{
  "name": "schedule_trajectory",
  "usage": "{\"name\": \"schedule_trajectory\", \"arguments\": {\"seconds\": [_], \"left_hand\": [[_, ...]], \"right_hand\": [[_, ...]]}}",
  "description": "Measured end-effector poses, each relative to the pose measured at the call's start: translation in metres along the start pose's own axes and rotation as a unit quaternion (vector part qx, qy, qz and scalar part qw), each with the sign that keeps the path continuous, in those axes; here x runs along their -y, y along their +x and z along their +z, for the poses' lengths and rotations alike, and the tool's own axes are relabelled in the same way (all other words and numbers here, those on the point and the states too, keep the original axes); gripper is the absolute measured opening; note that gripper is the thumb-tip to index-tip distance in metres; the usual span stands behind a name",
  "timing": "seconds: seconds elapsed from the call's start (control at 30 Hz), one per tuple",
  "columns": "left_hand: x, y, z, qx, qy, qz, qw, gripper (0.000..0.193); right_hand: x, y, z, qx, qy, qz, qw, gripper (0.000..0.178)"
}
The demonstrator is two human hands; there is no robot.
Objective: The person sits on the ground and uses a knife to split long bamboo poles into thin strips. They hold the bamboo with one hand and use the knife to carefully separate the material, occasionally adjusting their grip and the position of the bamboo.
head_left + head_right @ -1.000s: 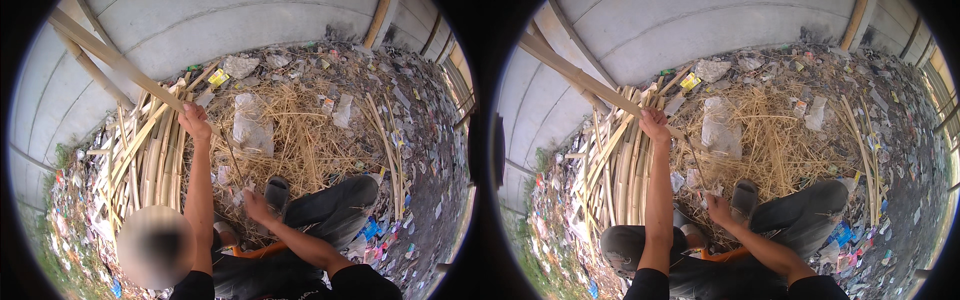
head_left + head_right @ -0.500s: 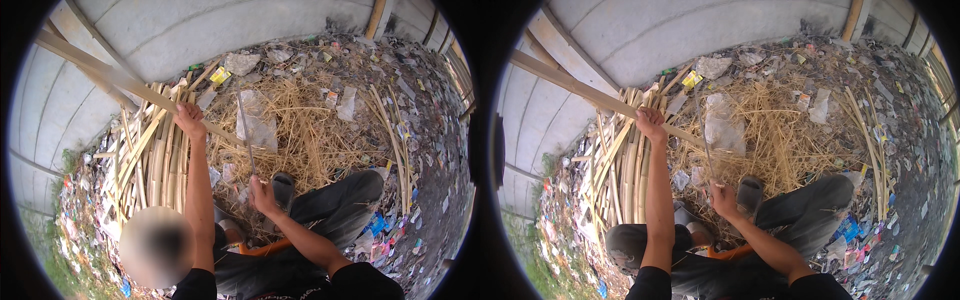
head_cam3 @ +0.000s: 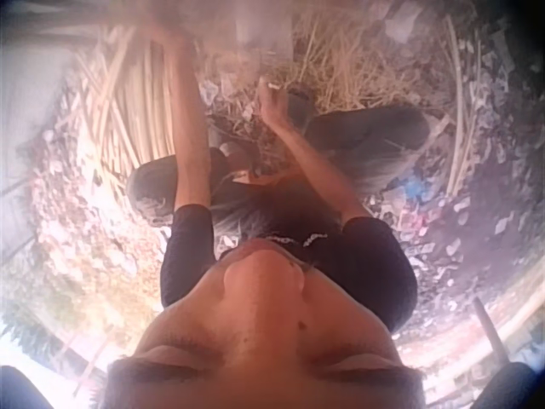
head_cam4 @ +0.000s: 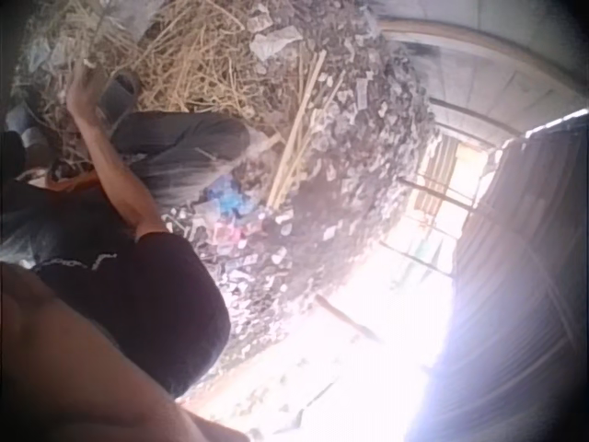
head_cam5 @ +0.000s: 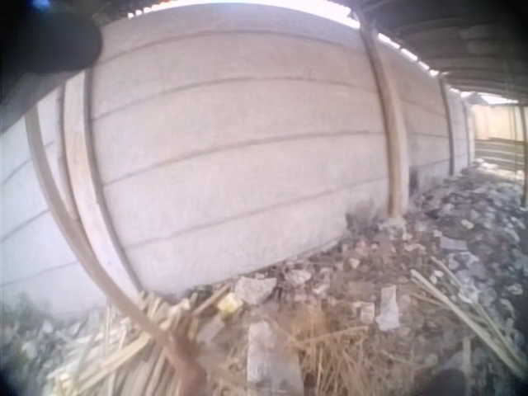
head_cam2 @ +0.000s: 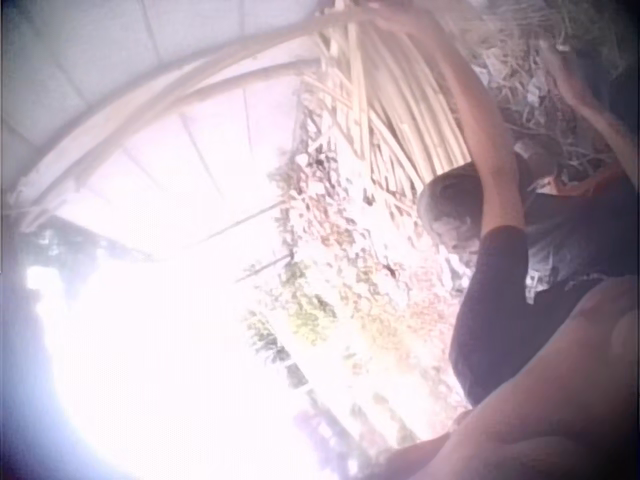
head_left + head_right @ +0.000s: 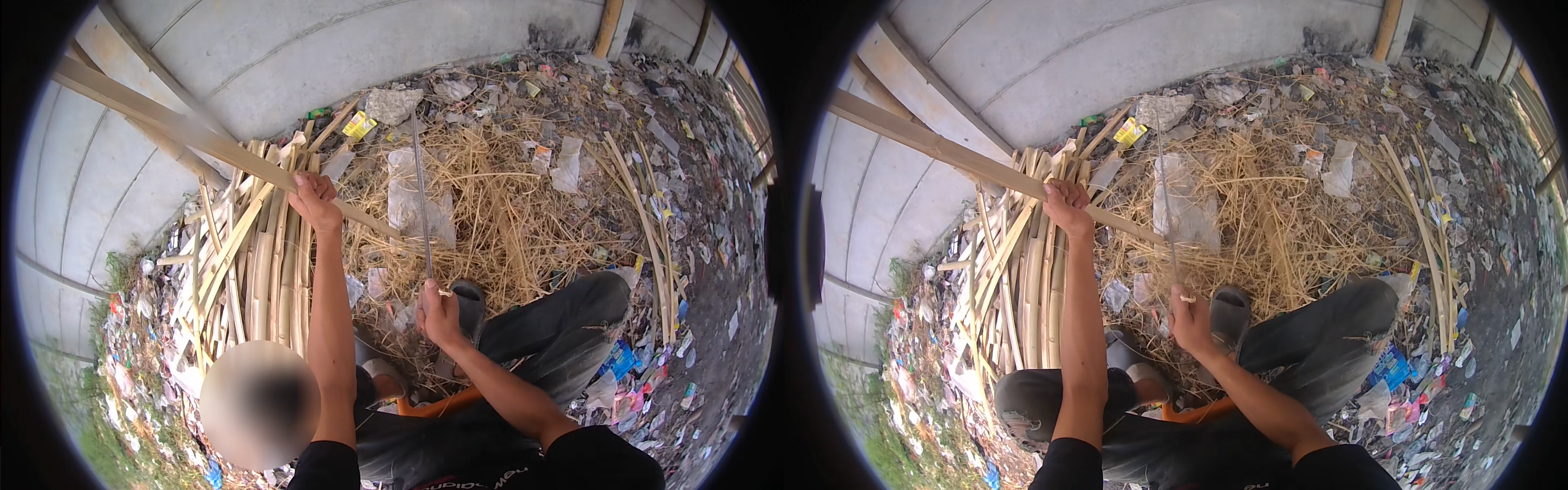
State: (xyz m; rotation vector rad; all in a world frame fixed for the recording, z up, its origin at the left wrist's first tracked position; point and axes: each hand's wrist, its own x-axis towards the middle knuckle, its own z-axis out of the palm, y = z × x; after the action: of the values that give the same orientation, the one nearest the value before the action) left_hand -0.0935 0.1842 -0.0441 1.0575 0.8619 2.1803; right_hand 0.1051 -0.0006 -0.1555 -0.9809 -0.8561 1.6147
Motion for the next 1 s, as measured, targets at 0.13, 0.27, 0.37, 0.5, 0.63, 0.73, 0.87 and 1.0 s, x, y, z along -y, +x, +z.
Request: {"name": "schedule_trajectory", "arguments": {"seconds": [0.13,0.27,0.37,0.5,0.63,0.73,0.87,1.0], "left_hand": [[0.002,0.000,0.003,0.003,-0.005,-0.001,1.000,0.043],[0.000,0.000,-0.001,0.003,0.002,0.004,1.000,0.043],[0.001,0.005,0.005,0.013,0.007,0.007,1.000,0.043],[-0.001,-0.001,0.002,0.017,0.027,-0.002,0.999,0.044],[0.002,0.000,0.005,0.012,0.024,0.001,1.000,0.044],[0.002,-0.001,0.001,0.008,0.028,0.004,1.000,0.044],[0.001,-0.004,-0.003,0.032,0.000,-0.010,0.999,0.041],[-0.003,-0.009,0.002,0.034,-0.008,-0.012,0.999,0.038]], "right_hand": [[-0.040,-0.010,-0.017,0.018,-0.051,-0.078,0.995,0.057],[-0.088,-0.005,-0.044,-0.017,-0.066,0.251,0.966,0.059],[-0.061,0.003,-0.024,-0.006,-0.033,0.205,0.978,0.055],[-0.019,-0.003,0.004,0.032,-0.010,0.010,0.999,0.052],[-0.087,0.004,-0.029,0.033,-0.104,0.028,0.994,0.054],[-0.107,-0.001,-0.042,-0.021,-0.098,0.317,0.943,0.057],[-0.112,0.001,-0.045,-0.049,-0.052,0.358,0.931,0.059],[-0.109,0.002,-0.046,-0.032,-0.054,0.359,0.931,0.059]]}}
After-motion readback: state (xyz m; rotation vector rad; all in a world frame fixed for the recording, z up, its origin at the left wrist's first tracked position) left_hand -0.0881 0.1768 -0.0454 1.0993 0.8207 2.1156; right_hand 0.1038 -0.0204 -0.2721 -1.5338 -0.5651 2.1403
